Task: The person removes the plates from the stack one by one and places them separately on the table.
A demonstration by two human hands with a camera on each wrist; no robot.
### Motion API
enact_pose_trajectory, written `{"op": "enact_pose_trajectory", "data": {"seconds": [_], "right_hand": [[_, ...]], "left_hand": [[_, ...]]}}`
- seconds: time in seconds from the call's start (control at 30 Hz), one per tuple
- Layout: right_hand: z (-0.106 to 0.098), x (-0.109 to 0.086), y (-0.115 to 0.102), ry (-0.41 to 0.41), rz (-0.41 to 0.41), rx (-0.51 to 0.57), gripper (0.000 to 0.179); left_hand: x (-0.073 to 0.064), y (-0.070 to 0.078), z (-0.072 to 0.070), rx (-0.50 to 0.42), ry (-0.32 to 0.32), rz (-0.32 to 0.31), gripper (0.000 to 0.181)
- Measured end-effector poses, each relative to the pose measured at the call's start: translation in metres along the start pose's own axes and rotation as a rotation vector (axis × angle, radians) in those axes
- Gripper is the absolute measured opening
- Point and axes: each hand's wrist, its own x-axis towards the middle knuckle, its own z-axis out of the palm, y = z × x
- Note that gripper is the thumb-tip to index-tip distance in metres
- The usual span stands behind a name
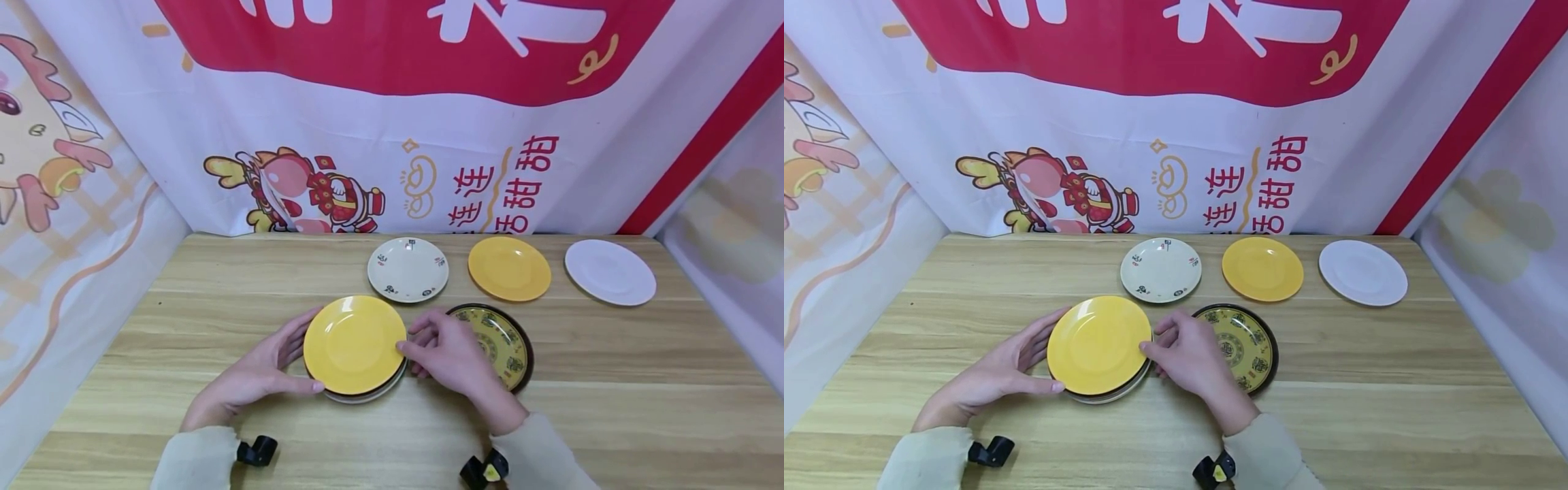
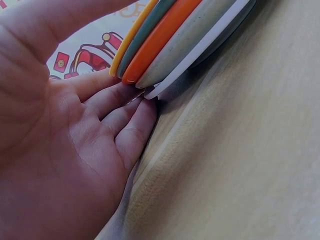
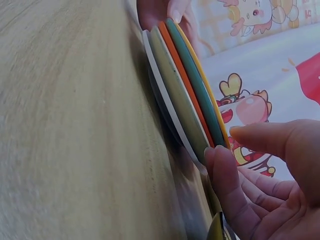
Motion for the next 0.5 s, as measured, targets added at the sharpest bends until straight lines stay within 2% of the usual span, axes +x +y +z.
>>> {"op": "enact_pose_trajectory", "data": {"seconds": [0.23,0.5], "right_hand": [[0.0033,0.0012,-0.0007,0.019,0.018,-0.009,0.027],[0.006,0.0012,-0.0006,0.024,0.028,-0.004,0.025]], "left_hand": [[0.0012,0.0008,-0.0002,-0.007,0.008,-0.01,0.114],[0.0001,0.0007,-0.0005,-0.007,-0.014,0.034,0.111]]}}
